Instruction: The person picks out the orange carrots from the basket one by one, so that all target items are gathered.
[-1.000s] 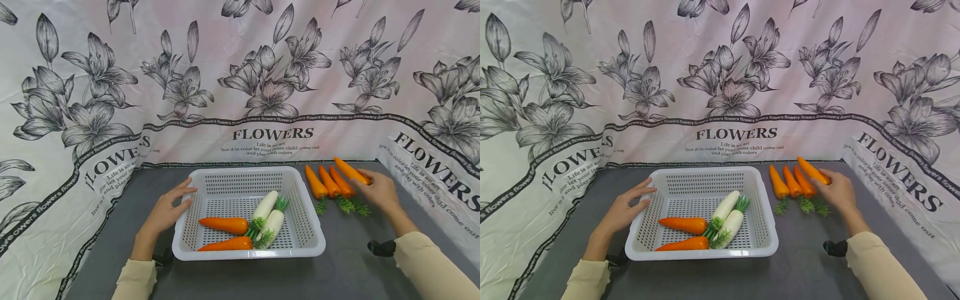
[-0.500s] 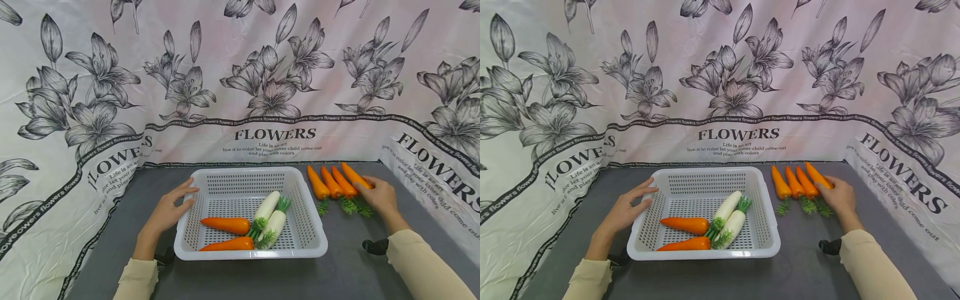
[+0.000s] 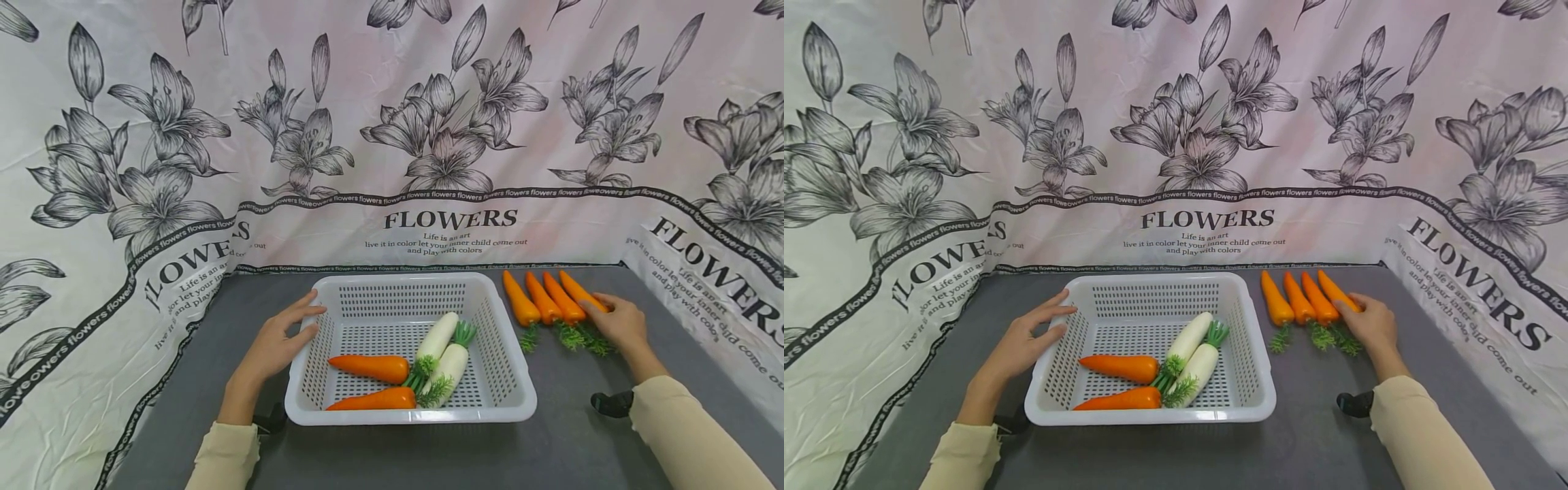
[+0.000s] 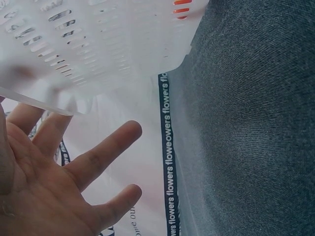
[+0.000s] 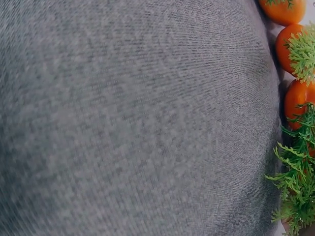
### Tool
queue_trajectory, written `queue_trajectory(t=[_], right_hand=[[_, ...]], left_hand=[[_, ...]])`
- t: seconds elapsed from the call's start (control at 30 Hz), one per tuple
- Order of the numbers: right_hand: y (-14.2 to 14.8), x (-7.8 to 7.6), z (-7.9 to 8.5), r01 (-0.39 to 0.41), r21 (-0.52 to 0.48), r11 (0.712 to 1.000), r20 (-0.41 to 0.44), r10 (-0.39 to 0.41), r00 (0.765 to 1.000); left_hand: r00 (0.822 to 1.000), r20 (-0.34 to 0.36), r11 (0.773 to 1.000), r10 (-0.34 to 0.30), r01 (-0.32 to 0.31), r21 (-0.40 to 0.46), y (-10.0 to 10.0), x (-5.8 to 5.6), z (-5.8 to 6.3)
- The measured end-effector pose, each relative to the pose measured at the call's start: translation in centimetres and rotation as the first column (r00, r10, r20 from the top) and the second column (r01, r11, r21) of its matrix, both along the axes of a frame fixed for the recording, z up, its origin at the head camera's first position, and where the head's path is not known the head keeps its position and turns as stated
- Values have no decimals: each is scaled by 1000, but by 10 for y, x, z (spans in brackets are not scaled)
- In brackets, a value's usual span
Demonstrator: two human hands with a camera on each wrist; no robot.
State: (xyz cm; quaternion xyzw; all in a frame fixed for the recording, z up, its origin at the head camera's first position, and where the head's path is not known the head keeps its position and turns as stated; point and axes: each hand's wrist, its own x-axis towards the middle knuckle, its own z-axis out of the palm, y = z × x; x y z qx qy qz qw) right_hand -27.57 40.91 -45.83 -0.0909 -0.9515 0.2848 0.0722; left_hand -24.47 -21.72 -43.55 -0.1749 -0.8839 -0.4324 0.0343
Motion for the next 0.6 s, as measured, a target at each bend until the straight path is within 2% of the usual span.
queue_trajectory(t=[0.37, 0.6], right_hand=[[4, -2, -8, 2, 12, 1000, -13, -2, 1000], [3, 1, -4, -10, 6, 1000, -4, 10, 1000]], left_hand=[[1000, 0, 1000, -2, 2, 4, 0, 1, 1], [1000, -1, 1000, 0, 0, 4, 0, 1, 0]])
